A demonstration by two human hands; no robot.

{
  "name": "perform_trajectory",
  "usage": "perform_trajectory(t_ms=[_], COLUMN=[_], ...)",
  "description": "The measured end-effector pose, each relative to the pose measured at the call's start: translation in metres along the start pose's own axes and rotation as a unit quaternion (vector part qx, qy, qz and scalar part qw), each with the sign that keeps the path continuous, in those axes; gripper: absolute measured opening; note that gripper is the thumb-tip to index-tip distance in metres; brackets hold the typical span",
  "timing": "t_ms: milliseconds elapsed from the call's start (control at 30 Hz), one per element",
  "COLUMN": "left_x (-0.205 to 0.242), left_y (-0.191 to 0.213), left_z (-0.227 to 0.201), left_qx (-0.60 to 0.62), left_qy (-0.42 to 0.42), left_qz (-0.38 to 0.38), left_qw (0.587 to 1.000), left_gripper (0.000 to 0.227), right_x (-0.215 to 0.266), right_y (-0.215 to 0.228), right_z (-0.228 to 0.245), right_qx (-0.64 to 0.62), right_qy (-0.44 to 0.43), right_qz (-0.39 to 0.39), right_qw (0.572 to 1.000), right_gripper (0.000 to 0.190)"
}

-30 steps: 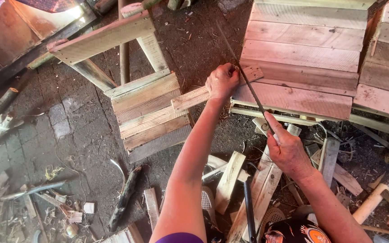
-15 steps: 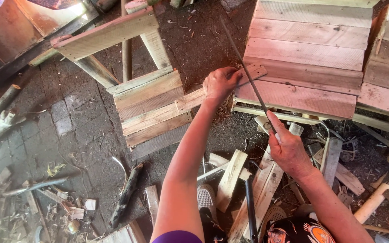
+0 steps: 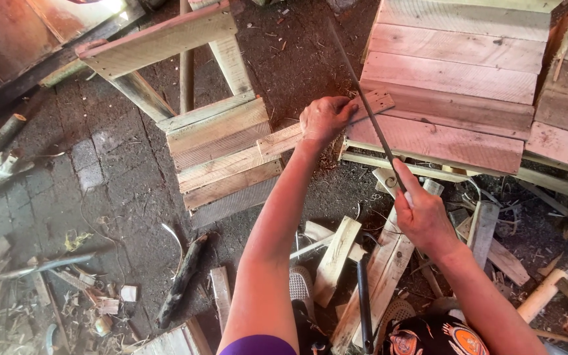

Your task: The person sits on the ground among wood scraps and assembles small wooden stool frames. They fit a wooden slat into a frame, saw a strip of wood to length with a hand saw, then position and press the cut pieces into the stool frames, moving finished frames aside.

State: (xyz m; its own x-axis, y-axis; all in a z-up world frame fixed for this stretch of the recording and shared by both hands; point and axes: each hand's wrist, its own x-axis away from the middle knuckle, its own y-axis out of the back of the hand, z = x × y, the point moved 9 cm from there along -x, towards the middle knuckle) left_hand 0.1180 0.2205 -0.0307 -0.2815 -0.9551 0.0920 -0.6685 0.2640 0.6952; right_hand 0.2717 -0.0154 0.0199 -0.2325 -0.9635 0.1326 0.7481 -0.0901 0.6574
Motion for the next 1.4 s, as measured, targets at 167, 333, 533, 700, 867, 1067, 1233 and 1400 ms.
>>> perform_trajectory(t_ms=[167,333,533,700,867,1067,1233,1400], left_x=[0.007,0.001,0.005,0.005,0.000,0.001,-0.001,-0.011], left_y=[0.005,0.003,0.002,0.007,0.000,-0.002,-0.006,-0.017], left_z=[-0.006,-0.002,-0.001,-0.008,-0.002,0.001,0.005,0.015], left_qx=[0.011,0.021,0.035,0.025,0.007,-0.007,-0.008,-0.025], left_qy=[-0.005,-0.014,-0.020,-0.044,-0.053,-0.039,-0.022,-0.031], left_qz=[-0.009,-0.015,-0.016,-0.017,-0.025,-0.022,-0.007,-0.002], left_qw=[1.000,1.000,0.999,0.999,0.998,0.999,1.000,0.999], left_gripper=[0.034,0.033,0.034,0.033,0.035,0.033,0.034,0.034], right_x=[-0.016,-0.014,0.011,0.013,-0.018,-0.031,0.013,0.005], right_y=[0.001,0.000,-0.005,0.006,-0.004,-0.009,-0.005,-0.007], right_z=[0.017,0.015,-0.011,0.001,0.002,0.012,-0.008,-0.013], right_qx=[-0.010,-0.050,-0.007,-0.030,-0.006,-0.015,-0.007,-0.014], right_qy=[0.022,0.024,0.022,0.036,0.049,0.068,0.007,0.019], right_qz=[0.003,-0.002,-0.014,-0.038,-0.010,0.001,-0.005,0.006], right_qw=[1.000,0.998,1.000,0.998,0.999,0.998,1.000,1.000], right_gripper=[0.062,0.058,0.060,0.059,0.061,0.060,0.059,0.058])
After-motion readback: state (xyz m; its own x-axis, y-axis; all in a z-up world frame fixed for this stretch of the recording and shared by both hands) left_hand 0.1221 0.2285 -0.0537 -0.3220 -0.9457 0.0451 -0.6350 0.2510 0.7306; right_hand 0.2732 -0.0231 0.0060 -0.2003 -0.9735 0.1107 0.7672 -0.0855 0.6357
